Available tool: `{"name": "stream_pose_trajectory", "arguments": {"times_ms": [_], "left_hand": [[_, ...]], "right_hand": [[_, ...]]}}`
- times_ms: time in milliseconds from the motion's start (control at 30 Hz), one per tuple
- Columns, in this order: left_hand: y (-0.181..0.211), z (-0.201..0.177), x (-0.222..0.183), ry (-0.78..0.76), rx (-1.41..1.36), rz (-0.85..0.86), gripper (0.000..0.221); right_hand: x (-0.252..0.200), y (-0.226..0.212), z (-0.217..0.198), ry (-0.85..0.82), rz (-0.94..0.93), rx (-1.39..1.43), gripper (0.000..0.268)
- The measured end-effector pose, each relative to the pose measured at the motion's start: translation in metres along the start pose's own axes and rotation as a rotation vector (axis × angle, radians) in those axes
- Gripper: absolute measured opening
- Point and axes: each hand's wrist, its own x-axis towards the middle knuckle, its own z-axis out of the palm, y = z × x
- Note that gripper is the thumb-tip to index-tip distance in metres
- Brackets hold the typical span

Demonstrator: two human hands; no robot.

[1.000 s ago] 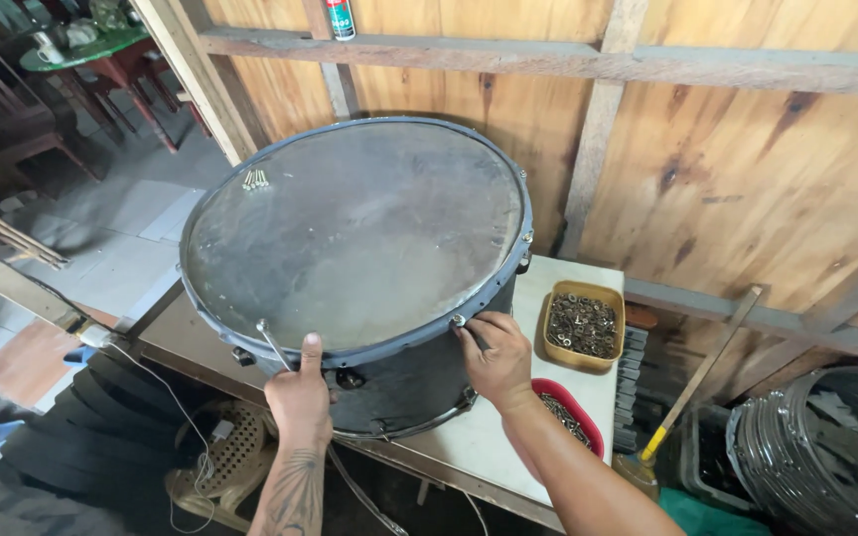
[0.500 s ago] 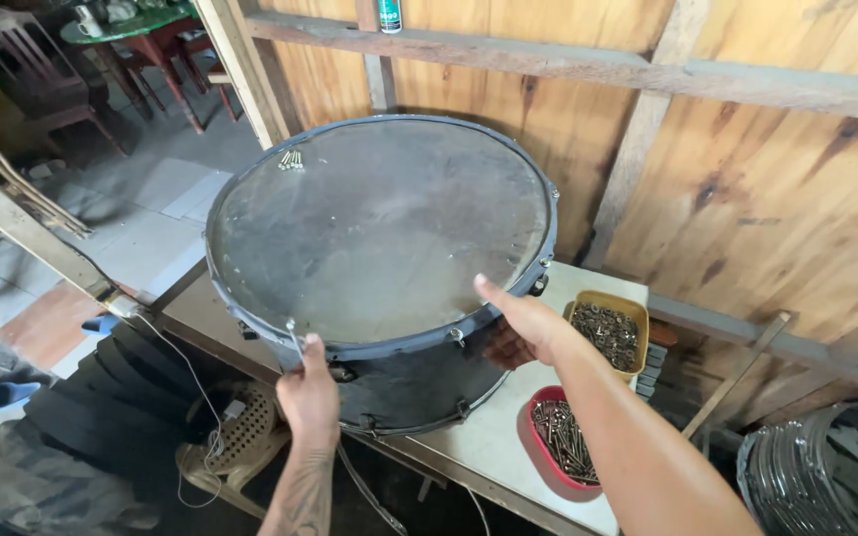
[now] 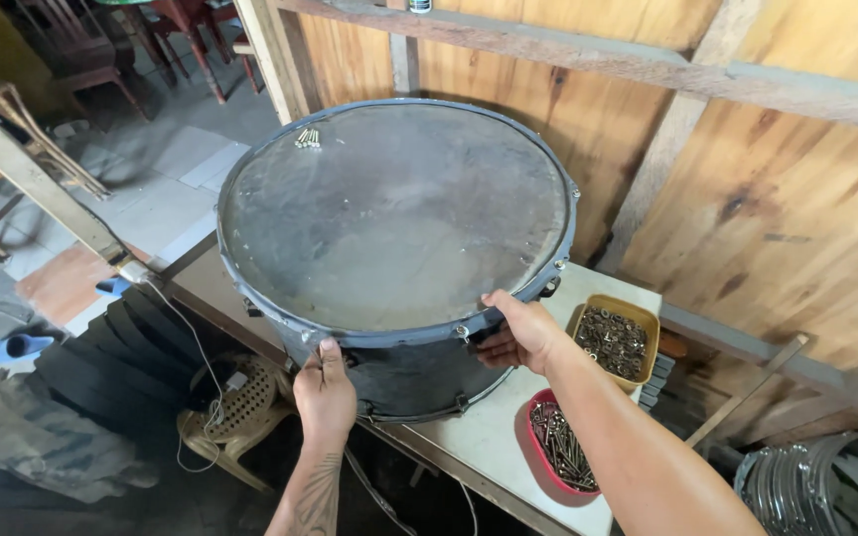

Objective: Aligning a drum rim and inserting tension screws into the lugs of a drum shell

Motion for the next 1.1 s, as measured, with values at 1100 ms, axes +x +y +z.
{"name": "stream_pose_trajectory", "arguments": {"times_ms": [1100], "left_hand": [[0.128,0.010,-0.134,0.398,0.105,1.091,0.028]], "right_hand": [[0.002,-0.004,-0.007,-0.025,-0.002,-0.089,0.061]]}}
